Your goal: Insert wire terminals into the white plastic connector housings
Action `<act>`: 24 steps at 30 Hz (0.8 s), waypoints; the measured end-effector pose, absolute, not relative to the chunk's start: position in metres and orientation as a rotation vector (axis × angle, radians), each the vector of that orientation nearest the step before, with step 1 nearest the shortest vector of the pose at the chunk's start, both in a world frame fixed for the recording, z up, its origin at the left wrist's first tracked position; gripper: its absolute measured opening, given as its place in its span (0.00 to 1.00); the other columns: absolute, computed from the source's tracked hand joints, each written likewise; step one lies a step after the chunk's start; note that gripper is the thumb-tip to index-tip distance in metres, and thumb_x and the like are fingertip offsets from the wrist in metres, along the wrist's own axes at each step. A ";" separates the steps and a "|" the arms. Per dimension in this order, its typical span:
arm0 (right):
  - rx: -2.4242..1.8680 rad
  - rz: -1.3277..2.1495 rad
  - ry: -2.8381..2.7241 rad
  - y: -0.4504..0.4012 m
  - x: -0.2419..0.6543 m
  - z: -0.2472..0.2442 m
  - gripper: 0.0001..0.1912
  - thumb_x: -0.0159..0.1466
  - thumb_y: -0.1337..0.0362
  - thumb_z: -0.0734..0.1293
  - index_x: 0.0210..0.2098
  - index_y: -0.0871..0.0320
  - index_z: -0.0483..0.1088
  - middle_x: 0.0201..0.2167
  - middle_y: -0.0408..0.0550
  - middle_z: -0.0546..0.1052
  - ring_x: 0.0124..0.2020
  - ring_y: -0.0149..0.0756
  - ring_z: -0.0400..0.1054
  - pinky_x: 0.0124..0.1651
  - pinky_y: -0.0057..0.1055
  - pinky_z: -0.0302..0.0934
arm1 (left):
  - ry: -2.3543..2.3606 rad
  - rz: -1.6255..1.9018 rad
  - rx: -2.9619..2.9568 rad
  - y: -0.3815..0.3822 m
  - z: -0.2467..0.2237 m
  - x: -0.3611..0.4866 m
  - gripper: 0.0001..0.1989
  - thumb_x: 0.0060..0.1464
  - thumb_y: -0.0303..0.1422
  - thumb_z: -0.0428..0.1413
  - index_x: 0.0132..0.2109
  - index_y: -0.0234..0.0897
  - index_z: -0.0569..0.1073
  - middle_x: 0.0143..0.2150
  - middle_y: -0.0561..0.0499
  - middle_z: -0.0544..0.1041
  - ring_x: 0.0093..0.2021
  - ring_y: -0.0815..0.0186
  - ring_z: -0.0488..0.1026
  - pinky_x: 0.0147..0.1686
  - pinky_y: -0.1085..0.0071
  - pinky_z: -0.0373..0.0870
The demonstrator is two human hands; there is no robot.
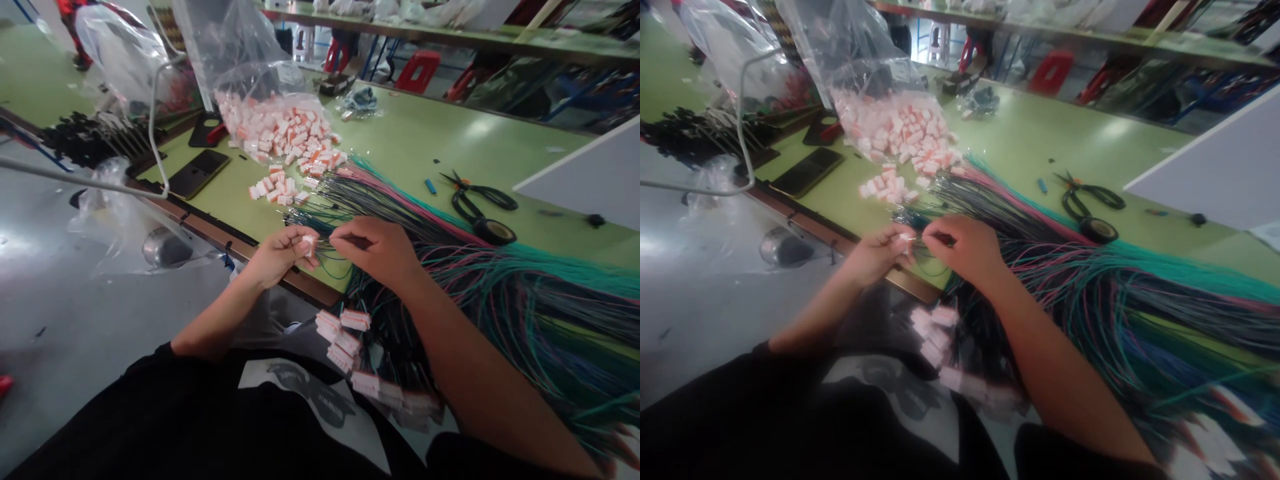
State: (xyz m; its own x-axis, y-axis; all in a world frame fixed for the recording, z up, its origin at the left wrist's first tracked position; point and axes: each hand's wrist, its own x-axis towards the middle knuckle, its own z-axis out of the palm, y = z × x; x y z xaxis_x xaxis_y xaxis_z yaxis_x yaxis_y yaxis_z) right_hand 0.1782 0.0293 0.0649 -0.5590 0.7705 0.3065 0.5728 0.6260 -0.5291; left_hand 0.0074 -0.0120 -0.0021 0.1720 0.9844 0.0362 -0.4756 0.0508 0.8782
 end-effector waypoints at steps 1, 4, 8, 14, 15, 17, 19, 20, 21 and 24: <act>-1.055 0.503 -2.323 0.029 0.178 0.065 0.08 0.56 0.63 0.63 0.27 0.55 0.74 0.24 0.42 0.74 0.28 0.30 0.66 0.33 0.27 0.56 | 0.714 1.273 0.917 -0.012 -0.002 0.007 0.17 0.45 0.39 0.65 0.39 0.34 0.71 0.25 0.56 0.72 0.25 0.72 0.74 0.26 0.76 0.72; -1.046 0.476 -2.300 0.028 0.179 0.065 0.08 0.54 0.65 0.62 0.24 0.55 0.73 0.24 0.42 0.74 0.29 0.30 0.65 0.33 0.28 0.57 | 0.715 1.276 0.912 -0.012 -0.003 0.007 0.17 0.45 0.39 0.65 0.39 0.35 0.71 0.24 0.56 0.72 0.25 0.72 0.74 0.26 0.76 0.72; -1.053 0.433 -2.321 0.027 0.178 0.066 0.07 0.53 0.67 0.61 0.22 0.56 0.70 0.24 0.43 0.72 0.28 0.30 0.64 0.33 0.28 0.57 | 0.710 1.278 0.898 -0.012 -0.002 0.007 0.17 0.44 0.40 0.65 0.38 0.35 0.71 0.24 0.56 0.73 0.24 0.72 0.74 0.25 0.77 0.72; -1.080 0.385 -2.366 0.025 0.175 0.065 0.06 0.52 0.69 0.60 0.21 0.57 0.66 0.23 0.43 0.70 0.27 0.30 0.62 0.33 0.29 0.56 | 0.719 1.274 0.899 -0.012 -0.001 0.007 0.18 0.44 0.40 0.65 0.38 0.34 0.71 0.24 0.56 0.73 0.24 0.73 0.74 0.25 0.77 0.71; -1.082 0.385 -2.367 0.025 0.175 0.065 0.06 0.52 0.69 0.60 0.21 0.56 0.66 0.23 0.43 0.70 0.26 0.30 0.62 0.33 0.29 0.56 | 0.719 1.273 0.901 -0.012 -0.001 0.007 0.18 0.44 0.40 0.65 0.38 0.35 0.71 0.24 0.56 0.73 0.24 0.72 0.74 0.25 0.77 0.72; -1.082 0.388 -2.363 0.025 0.175 0.064 0.06 0.53 0.69 0.59 0.21 0.56 0.65 0.23 0.43 0.69 0.26 0.30 0.62 0.33 0.29 0.56 | 0.719 1.272 0.901 -0.013 -0.001 0.007 0.18 0.44 0.40 0.65 0.38 0.34 0.71 0.24 0.56 0.72 0.24 0.72 0.74 0.25 0.76 0.72; -1.079 0.385 -2.352 0.025 0.174 0.063 0.06 0.53 0.69 0.59 0.22 0.56 0.65 0.23 0.43 0.69 0.26 0.30 0.62 0.33 0.29 0.56 | 0.715 1.272 0.898 -0.013 -0.001 0.007 0.18 0.44 0.40 0.65 0.38 0.34 0.71 0.24 0.56 0.72 0.24 0.72 0.74 0.25 0.76 0.72; -1.076 0.380 -2.347 0.025 0.174 0.063 0.06 0.53 0.69 0.59 0.22 0.56 0.65 0.23 0.43 0.69 0.27 0.31 0.62 0.33 0.29 0.56 | 0.711 1.271 0.895 -0.013 -0.001 0.007 0.18 0.44 0.40 0.65 0.38 0.34 0.71 0.24 0.56 0.72 0.24 0.72 0.74 0.26 0.76 0.72; -1.071 0.374 -2.343 0.025 0.174 0.063 0.06 0.53 0.69 0.59 0.22 0.56 0.65 0.23 0.44 0.69 0.27 0.31 0.62 0.34 0.30 0.56 | 0.705 1.271 0.891 -0.013 0.000 0.008 0.18 0.44 0.40 0.66 0.38 0.34 0.71 0.24 0.56 0.72 0.24 0.72 0.74 0.25 0.76 0.72; -1.051 0.350 -2.342 0.025 0.173 0.062 0.06 0.53 0.69 0.59 0.22 0.56 0.65 0.22 0.44 0.69 0.26 0.31 0.62 0.34 0.29 0.56 | 0.688 1.271 0.868 -0.012 0.000 0.008 0.19 0.43 0.40 0.66 0.37 0.33 0.71 0.23 0.56 0.73 0.23 0.72 0.74 0.25 0.77 0.72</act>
State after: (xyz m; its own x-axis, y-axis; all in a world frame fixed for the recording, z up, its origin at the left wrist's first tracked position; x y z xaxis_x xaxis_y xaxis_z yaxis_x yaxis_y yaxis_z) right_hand 0.1725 0.0246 0.0615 -0.5475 0.7498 0.3714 0.6087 0.6615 -0.4381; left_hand 0.0078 -0.0125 -0.0002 0.1805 0.9832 0.0272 -0.5145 0.0708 0.8546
